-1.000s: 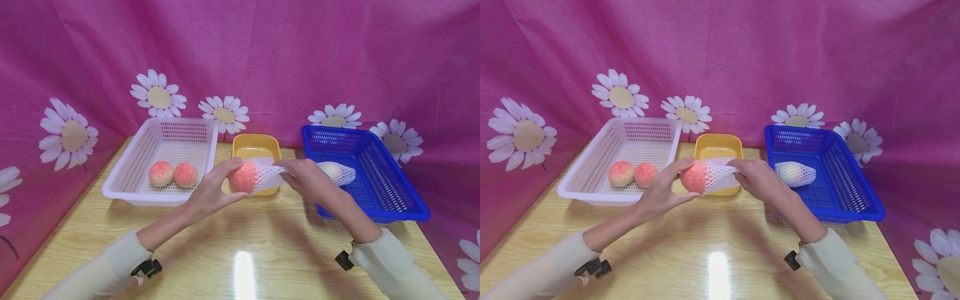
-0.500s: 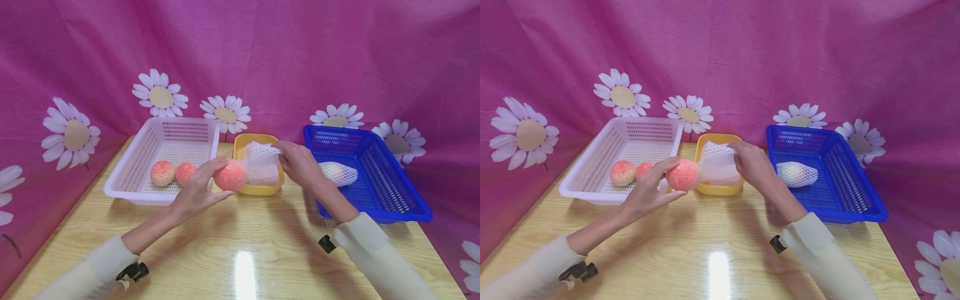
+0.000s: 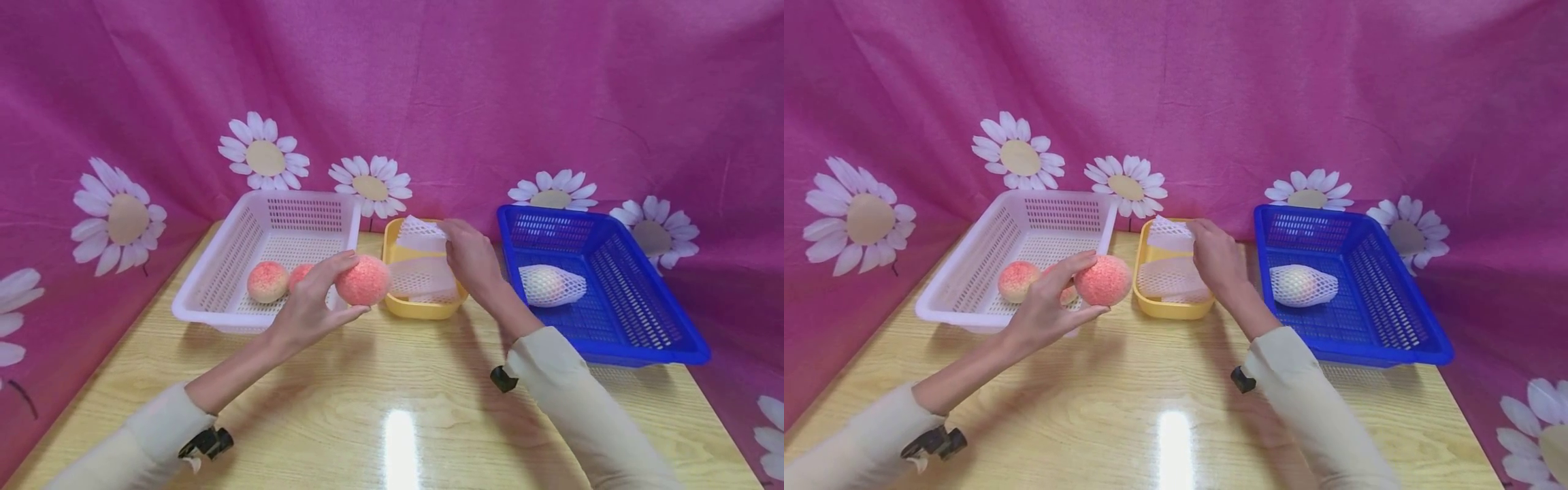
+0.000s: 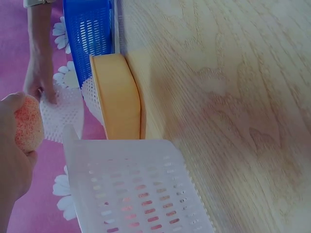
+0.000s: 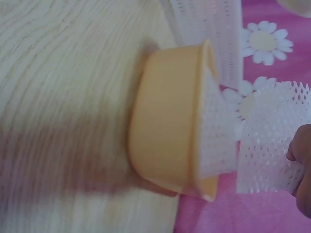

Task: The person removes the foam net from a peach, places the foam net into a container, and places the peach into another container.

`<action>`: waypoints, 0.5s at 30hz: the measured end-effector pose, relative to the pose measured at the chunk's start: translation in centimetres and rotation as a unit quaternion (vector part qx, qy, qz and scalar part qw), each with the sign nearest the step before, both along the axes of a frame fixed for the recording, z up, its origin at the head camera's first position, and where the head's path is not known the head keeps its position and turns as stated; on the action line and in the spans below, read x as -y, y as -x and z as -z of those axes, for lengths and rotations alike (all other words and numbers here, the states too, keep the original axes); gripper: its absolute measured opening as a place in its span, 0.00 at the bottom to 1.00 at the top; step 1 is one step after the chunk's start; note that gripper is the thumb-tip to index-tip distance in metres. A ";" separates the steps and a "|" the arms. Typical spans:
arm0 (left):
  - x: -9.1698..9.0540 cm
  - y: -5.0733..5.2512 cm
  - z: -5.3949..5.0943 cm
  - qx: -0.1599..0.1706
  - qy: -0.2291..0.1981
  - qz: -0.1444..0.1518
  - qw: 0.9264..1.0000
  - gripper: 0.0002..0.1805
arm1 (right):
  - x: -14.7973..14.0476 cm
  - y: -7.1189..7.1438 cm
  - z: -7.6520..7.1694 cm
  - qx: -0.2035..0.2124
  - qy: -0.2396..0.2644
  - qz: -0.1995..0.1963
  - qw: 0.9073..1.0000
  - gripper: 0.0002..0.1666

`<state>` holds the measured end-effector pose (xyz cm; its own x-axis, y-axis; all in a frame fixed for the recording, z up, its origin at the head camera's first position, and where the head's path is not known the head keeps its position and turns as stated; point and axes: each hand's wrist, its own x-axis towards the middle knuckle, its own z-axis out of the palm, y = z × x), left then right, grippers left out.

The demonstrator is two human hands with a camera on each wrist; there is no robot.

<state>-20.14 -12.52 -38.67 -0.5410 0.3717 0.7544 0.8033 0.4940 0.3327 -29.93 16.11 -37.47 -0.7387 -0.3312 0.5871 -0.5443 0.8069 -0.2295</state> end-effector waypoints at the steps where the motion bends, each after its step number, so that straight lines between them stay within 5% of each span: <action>1: 0.1 0.0 0.0 -0.001 0.002 -0.003 1.000 0.42 | 0.1 0.2 0.3 0.002 -0.002 0.006 1.000 0.22; 6: 0.4 0.0 -0.1 -0.009 0.009 -0.016 1.000 0.42 | 0.5 0.8 2.1 0.012 -0.033 0.014 0.999 0.21; 15: 0.8 0.1 -0.3 -0.008 0.019 -0.029 0.999 0.43 | 1.0 0.9 3.8 0.112 -0.095 -0.023 0.989 0.15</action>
